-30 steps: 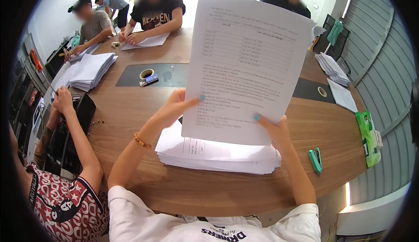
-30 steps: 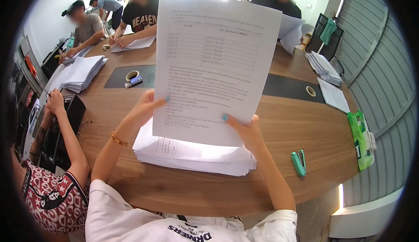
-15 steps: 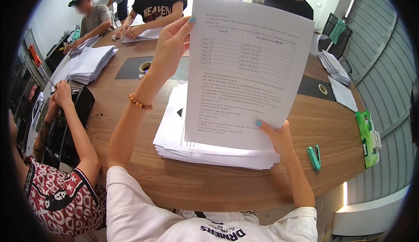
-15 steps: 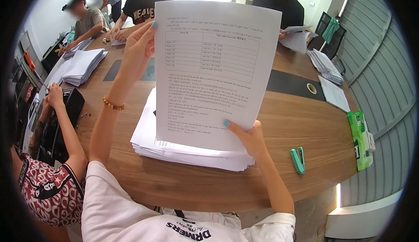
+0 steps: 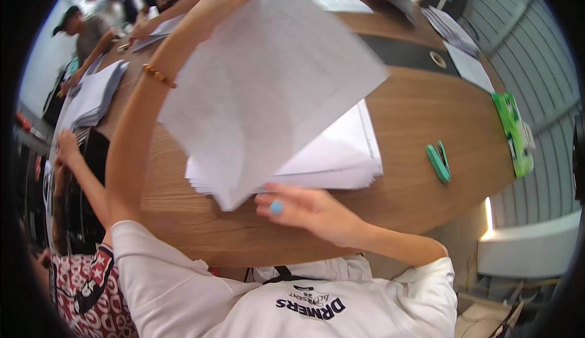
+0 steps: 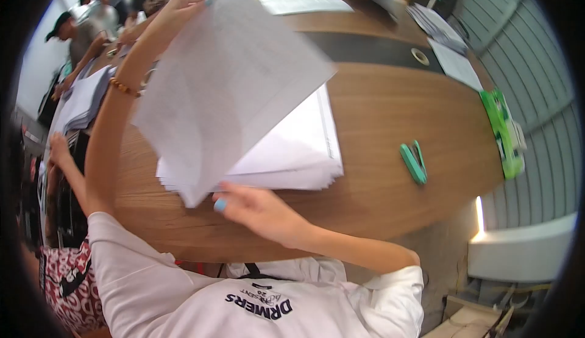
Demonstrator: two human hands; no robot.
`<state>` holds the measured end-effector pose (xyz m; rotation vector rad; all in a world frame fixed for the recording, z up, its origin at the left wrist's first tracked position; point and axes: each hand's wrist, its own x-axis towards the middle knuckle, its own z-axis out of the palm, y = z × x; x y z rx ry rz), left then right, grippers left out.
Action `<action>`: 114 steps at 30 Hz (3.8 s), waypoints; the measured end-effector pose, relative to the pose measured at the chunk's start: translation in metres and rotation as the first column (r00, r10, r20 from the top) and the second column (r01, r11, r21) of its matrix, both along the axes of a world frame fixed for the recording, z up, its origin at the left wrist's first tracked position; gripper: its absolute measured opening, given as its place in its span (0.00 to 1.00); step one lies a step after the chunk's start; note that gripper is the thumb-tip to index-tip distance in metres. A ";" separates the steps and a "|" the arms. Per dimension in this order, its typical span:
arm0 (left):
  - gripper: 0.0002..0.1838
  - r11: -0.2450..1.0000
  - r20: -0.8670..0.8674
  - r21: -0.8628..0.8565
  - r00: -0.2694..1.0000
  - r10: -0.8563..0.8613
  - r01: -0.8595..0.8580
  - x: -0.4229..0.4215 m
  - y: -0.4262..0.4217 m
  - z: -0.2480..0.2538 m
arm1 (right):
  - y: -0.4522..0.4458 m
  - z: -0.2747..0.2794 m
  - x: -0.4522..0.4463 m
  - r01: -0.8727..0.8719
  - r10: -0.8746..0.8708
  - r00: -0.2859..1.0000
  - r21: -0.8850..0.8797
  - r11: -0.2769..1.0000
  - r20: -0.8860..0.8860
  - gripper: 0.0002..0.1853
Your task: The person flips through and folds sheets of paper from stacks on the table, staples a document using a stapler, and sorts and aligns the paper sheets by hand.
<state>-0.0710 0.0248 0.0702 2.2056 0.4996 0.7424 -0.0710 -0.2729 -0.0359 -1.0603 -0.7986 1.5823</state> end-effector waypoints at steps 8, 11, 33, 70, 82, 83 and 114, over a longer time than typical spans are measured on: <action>0.12 0.924 -0.449 -0.140 0.809 -0.380 0.356 0.046 -0.062 -0.082 | -0.094 0.032 0.095 0.482 -0.449 0.508 0.189 0.855 0.735 0.08; 0.12 0.861 -0.488 -0.125 0.725 -0.486 0.493 0.048 -0.079 -0.087 | -0.132 -0.005 0.176 0.450 -0.213 -0.598 0.543 0.709 0.773 0.19; 0.13 0.877 -0.379 -0.239 0.791 -0.480 0.417 0.046 -0.099 -0.098 | -0.011 0.039 0.204 0.145 0.025 0.647 -0.155 0.977 0.762 0.19; 0.11 0.865 -0.433 -0.321 0.752 -0.496 0.386 0.056 -0.091 -0.099 | 0.042 0.031 0.200 -0.005 0.185 0.691 -0.251 0.968 0.698 0.21; 0.11 0.855 -0.459 -0.334 0.724 -0.515 0.396 0.055 -0.091 -0.099 | 0.040 0.027 0.196 -0.043 0.195 0.744 -0.246 0.968 0.639 0.15; 0.11 0.854 -0.446 -0.327 0.731 -0.517 0.404 0.055 -0.091 -0.100 | 0.040 0.027 0.196 -0.033 0.186 0.755 -0.247 0.969 0.628 0.14; 0.15 0.846 -0.369 -0.391 0.780 -0.505 0.363 0.063 -0.106 -0.094 | 0.038 0.030 0.192 0.096 0.074 0.688 -0.191 0.977 0.722 0.16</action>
